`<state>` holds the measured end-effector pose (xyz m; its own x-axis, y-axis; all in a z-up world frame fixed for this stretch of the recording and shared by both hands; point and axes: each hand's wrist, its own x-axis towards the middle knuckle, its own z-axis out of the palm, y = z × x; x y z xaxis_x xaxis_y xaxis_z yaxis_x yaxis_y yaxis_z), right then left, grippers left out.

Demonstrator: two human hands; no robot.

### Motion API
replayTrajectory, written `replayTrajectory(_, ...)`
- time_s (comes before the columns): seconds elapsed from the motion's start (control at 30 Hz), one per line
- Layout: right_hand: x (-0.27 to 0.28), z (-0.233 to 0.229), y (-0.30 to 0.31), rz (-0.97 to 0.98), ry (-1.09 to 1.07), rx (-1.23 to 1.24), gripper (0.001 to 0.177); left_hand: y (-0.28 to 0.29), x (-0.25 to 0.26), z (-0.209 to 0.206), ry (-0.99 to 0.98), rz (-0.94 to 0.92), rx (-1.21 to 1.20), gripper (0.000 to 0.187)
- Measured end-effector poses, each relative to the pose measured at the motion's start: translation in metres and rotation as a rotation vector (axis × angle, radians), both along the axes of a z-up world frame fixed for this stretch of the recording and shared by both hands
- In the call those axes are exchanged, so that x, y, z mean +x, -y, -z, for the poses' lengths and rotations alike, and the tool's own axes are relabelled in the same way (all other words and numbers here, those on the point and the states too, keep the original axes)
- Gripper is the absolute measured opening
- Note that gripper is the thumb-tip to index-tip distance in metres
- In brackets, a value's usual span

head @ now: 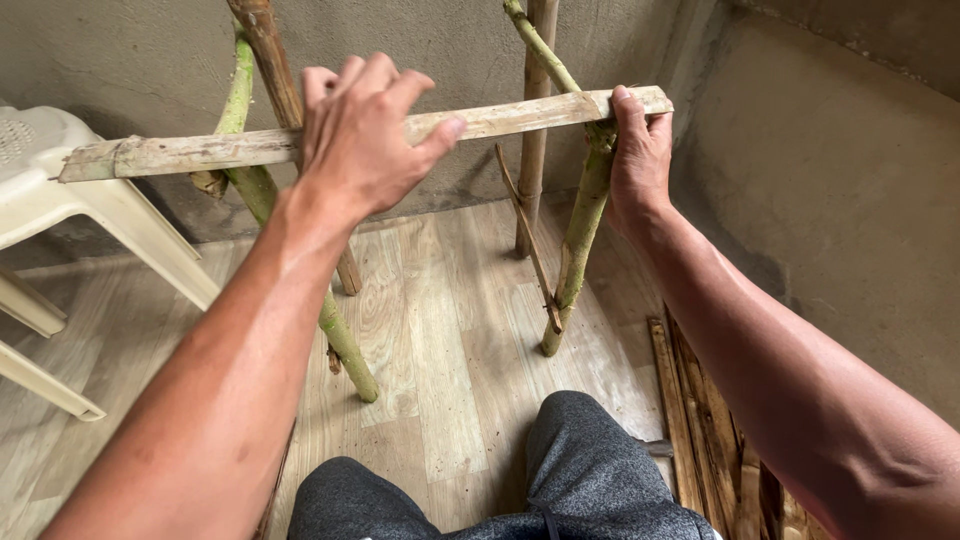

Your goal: The person assembles a wooden structure by positioning a plank between two vertical branches and securing it with nails using a hammer. The person retrieves nails from a plastic bag and hammers them into the plank to attach it to the branches.

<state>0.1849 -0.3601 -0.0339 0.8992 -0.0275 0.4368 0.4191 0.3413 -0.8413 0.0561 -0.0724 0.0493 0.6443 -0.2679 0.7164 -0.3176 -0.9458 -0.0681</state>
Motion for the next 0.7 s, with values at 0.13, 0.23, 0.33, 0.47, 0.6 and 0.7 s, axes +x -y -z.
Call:
replayTrajectory(0.13,0.003,0.001,-0.003,0.001,-0.002,0.015,0.04,-0.016,-0.01,0.026,0.449,0.0,-0.149,0.028)
replayTrajectory(0.23,0.006,0.002,-0.002,0.007,0.002,0.039,0.039,-0.03,-0.04,0.058,0.535,-0.046,-0.565,0.016)
replayTrajectory(0.33,0.008,0.004,-0.001,0.008,0.021,0.033,0.039,-0.035,-0.084,0.105,0.39,-0.292,-0.826,0.016)
replayTrajectory(0.47,0.006,0.001,0.0,-0.004,0.007,0.03,0.039,-0.052,-0.08,0.122,0.291,-0.362,-0.981,0.069)
replayTrajectory(0.6,0.005,0.001,-0.004,0.004,-0.048,0.032,0.04,-0.067,-0.047,0.109,0.104,-0.35,-0.92,0.049)
replayTrajectory(0.7,0.009,0.001,-0.011,0.023,-0.029,0.051,0.041,-0.065,-0.039,0.1,-0.175,-0.339,-1.244,0.031)
